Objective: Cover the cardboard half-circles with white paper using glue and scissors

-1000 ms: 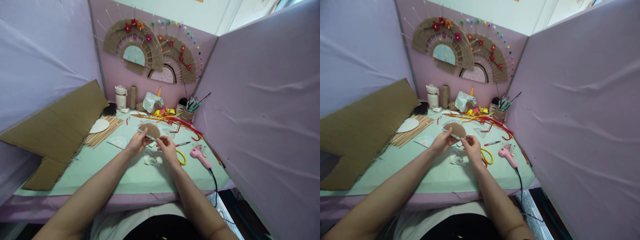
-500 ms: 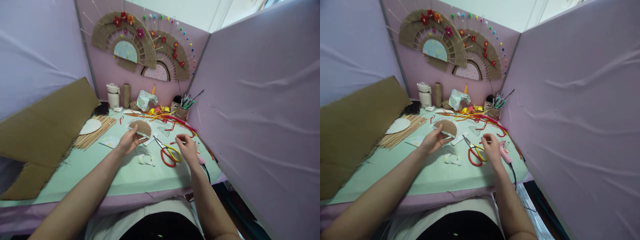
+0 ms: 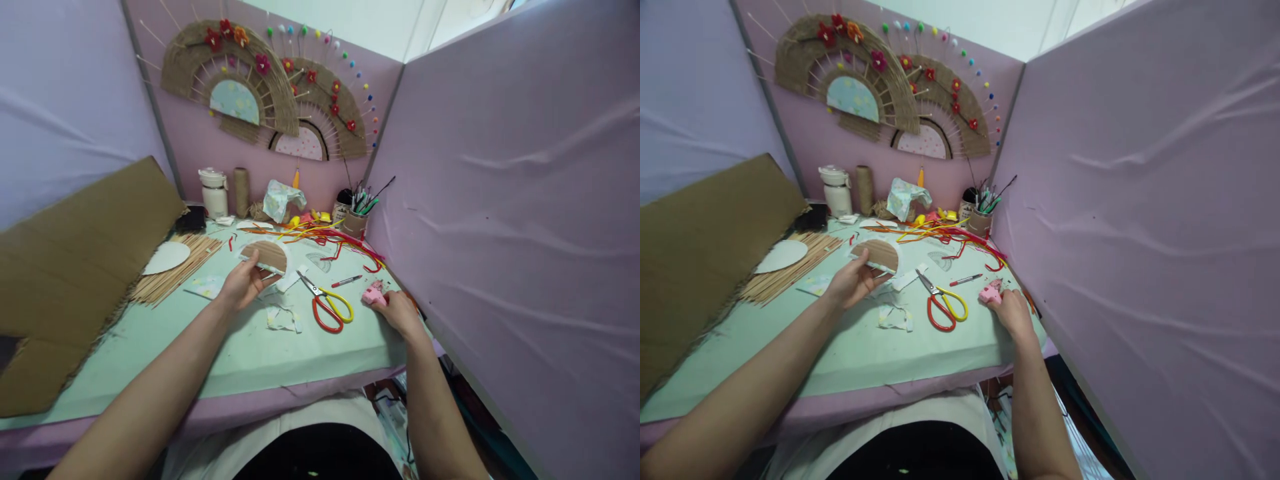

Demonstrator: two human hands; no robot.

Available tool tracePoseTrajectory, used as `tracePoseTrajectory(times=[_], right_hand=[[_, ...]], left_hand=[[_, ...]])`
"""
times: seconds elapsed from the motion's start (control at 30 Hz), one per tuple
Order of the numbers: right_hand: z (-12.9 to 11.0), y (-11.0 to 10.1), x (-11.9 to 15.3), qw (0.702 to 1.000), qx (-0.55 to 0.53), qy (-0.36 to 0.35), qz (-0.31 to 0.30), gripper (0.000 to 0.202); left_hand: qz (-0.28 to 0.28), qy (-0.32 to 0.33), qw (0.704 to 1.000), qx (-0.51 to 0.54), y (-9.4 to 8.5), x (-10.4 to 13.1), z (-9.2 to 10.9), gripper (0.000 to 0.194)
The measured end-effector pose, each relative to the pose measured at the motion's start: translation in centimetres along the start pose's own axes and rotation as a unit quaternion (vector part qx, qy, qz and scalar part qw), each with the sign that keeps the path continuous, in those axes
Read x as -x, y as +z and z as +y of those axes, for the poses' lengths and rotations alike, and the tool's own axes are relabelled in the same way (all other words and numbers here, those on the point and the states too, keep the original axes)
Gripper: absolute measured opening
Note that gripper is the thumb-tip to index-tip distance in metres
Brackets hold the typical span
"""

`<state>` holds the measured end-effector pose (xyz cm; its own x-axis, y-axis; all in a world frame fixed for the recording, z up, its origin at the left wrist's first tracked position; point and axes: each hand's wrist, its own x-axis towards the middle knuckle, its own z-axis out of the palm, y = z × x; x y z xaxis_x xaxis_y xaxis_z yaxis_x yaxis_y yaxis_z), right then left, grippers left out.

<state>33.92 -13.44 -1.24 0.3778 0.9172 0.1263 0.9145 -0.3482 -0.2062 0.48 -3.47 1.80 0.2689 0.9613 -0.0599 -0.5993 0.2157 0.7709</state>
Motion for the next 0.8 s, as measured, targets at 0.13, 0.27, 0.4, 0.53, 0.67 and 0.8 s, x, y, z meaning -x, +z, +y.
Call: tracePoseTrajectory(times=[0.13, 0.27, 0.4, 0.53, 0.67, 0.8], right_hand=[[-1.4, -1.7, 0.8, 0.986, -0.144, -0.052, 0.061, 0.040], [-5.5, -2.4, 3.0, 0.904, -0.408, -0.114, 0.054, 0.045], [-10.3, -1.6, 5.9, 0.812, -0.572, -0.118, -0.021, 0.047], [-12.5, -0.9, 7.6, 0.799, -0.587, -0.125, -0.044, 0.044], [-12.3, -0.7, 7.8, 0.836, -0.529, -0.149, -0.016, 0.043], [-11.9, -0.7, 7.9, 0.852, -0.496, -0.166, 0.004, 0.043]], left_hand=[[0.011, 0.017, 1.000, -0.007, 0.2, 0.0, -0.2, 0.021], [0.038, 0.067, 0.996, -0.038, 0.6, 0.2, -0.5, 0.020], [0.038, 0.097, 0.992, -0.068, 0.7, 0.4, -0.7, 0.026], [0.035, 0.112, 0.990, -0.076, 0.5, 0.3, -0.8, 0.028], [0.033, 0.121, 0.989, -0.078, 0.4, 0.2, -0.9, 0.030], [0.032, 0.121, 0.988, -0.085, 0.3, 0.2, -1.0, 0.032]])
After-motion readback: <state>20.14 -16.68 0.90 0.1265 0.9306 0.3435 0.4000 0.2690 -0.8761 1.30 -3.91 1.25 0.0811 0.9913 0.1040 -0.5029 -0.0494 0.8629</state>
